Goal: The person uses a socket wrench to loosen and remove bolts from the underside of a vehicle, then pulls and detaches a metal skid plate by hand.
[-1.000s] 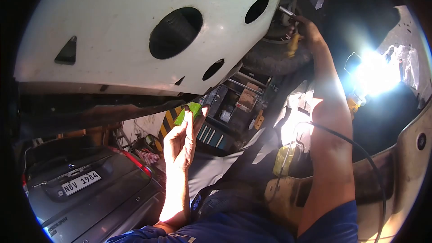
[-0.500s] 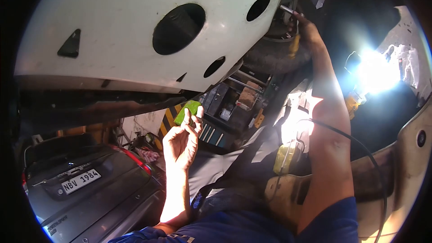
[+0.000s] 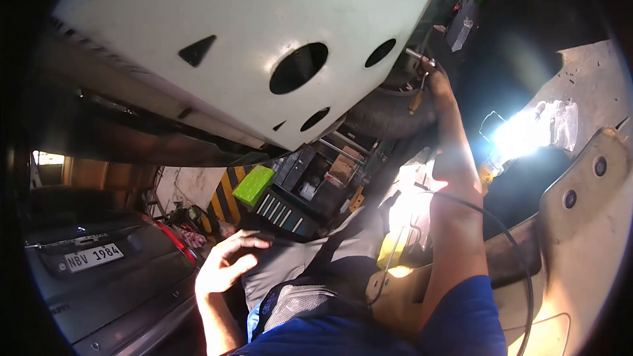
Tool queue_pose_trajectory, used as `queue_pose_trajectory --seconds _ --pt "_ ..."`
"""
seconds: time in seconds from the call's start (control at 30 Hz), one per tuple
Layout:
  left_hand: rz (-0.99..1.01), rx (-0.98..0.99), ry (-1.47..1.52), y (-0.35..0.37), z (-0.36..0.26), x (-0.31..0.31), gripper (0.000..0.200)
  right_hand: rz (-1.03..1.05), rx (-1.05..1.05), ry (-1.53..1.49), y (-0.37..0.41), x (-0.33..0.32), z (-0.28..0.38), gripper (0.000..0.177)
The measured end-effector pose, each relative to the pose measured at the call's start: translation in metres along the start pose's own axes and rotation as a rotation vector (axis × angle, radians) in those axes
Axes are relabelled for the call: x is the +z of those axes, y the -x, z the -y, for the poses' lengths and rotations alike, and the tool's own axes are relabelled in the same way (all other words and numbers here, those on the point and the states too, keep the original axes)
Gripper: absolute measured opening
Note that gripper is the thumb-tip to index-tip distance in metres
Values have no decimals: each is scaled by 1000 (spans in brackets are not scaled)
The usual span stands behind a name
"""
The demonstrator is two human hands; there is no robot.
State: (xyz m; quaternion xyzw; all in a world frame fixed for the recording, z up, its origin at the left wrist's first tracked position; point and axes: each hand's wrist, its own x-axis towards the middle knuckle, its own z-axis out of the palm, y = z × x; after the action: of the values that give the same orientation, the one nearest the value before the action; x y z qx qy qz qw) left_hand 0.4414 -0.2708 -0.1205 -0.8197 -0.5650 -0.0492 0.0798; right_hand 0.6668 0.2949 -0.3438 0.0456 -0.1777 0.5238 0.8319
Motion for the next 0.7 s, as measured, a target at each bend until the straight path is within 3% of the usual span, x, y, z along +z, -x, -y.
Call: queue_pose_trajectory --seconds 0.03,0.07,0.17,0.23,0.27,0.3,0.37,0.43,0.5,0.57,0.7 --pt "31 -14 -55 6 -10 -5 35 -34 -96 -32 -9 0 -9 45" --pt "17 13 -83 13 -14 -8 38 -166 1 -12 -14 -6 -18 46" --pt "-11 -68 -24 33 -26 -18 39 -507 -62 -116 -1 -5 -74 45" --pt "24 53 -4 22 -25 -11 38 -550 109 237 22 15 -110 47" --pt "83 96 -29 4 -32 1 38 -482 181 481 32 21 -136 44" --pt "127 136 -58 -12 -41 12 38 -278 205 849 42 33 -163 42" --pt "246 177 -86 -45 -74 46 45 87 104 1370 66 58 -207 38" --pt "248 311 -176 -73 -75 90 49 163 247 1165 93 78 -216 36" --pt "283 579 -290 -104 -80 133 52 212 282 1019 119 98 -230 35" --pt "289 697 -430 -104 -56 164 47 299 280 797 145 116 -245 35" --pt "389 656 -378 -95 -50 149 31 581 356 44 184 141 -255 34"
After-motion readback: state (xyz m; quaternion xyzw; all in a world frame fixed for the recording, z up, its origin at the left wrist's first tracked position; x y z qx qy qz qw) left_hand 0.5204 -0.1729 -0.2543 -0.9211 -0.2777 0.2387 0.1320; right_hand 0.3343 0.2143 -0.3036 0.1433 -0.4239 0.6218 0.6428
